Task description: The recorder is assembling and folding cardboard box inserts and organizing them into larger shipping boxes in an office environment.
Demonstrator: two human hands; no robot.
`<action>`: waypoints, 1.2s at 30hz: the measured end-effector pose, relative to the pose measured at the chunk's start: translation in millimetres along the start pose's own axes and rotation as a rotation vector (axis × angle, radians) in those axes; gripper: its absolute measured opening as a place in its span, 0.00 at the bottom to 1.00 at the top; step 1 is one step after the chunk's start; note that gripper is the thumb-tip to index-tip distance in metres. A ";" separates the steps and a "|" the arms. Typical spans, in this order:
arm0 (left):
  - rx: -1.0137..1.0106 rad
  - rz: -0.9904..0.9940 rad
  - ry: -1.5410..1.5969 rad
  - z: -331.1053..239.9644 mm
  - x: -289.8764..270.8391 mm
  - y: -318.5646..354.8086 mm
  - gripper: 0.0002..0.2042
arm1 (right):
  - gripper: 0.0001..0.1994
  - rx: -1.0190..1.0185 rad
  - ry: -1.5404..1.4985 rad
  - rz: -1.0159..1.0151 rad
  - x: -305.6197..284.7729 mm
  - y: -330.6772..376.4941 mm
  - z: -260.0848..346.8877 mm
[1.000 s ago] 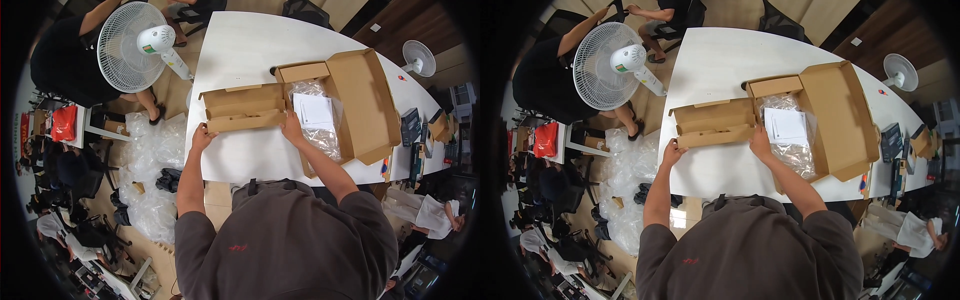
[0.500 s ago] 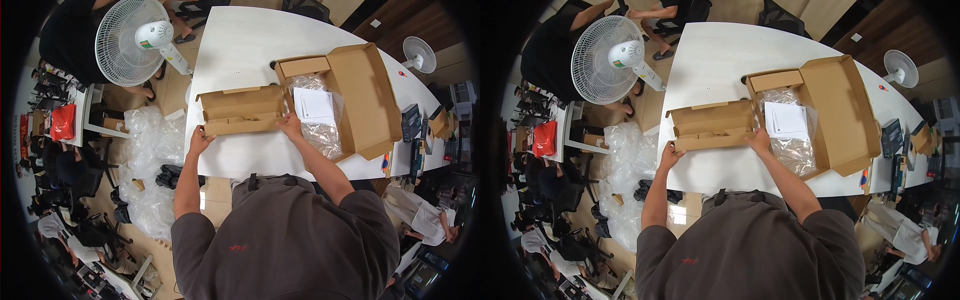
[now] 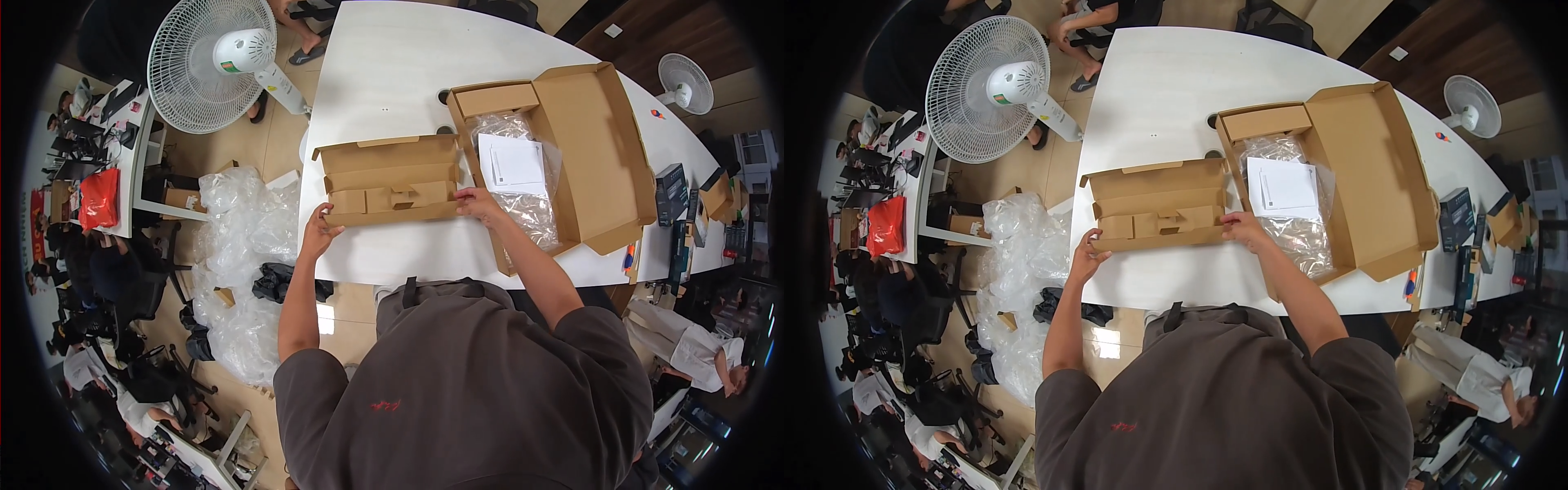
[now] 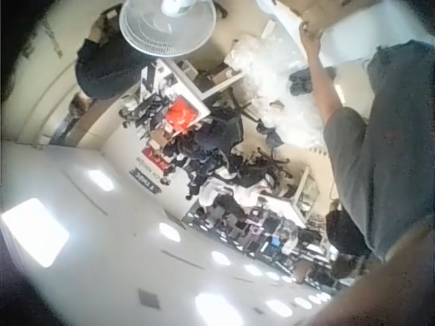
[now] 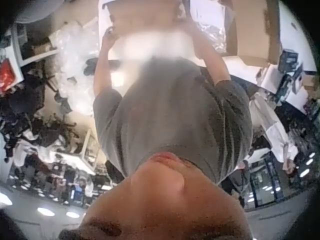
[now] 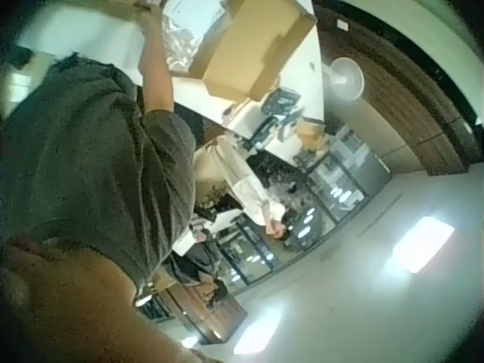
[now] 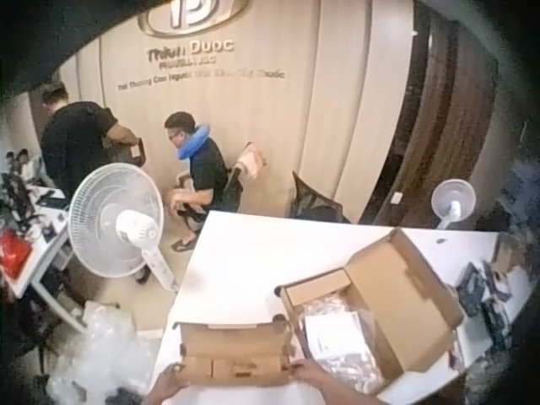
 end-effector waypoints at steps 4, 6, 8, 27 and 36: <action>-0.019 0.049 -0.139 -13.9 -1.0 3.4 0.39 | 0.27 0.007 0.057 0.031 -2.8 12.6 0.2; -0.012 0.023 -0.178 -19.1 -2.1 5.0 0.41 | 0.26 0.003 0.014 0.068 -4.3 12.6 1.7; 0.022 0.037 -0.219 -17.5 -1.7 8.4 0.41 | 0.26 -0.001 0.082 0.052 -4.4 14.7 -1.1; 0.230 0.218 -0.528 -10.0 7.6 25.8 0.18 | 0.27 -0.160 0.191 0.084 20.9 20.1 -16.4; 0.047 -0.097 -0.134 -16.5 6.4 22.1 0.25 | 0.23 -0.256 0.672 -0.078 46.4 3.1 -15.0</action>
Point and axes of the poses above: each hand's wrist, its own y-axis away from the middle knuckle, its own x-axis out of the palm, z = x × y, the point moved 5 cm from there along -y, towards the middle knuckle, and after that the axes turned 7 degrees about x, right-handed, at the moved point
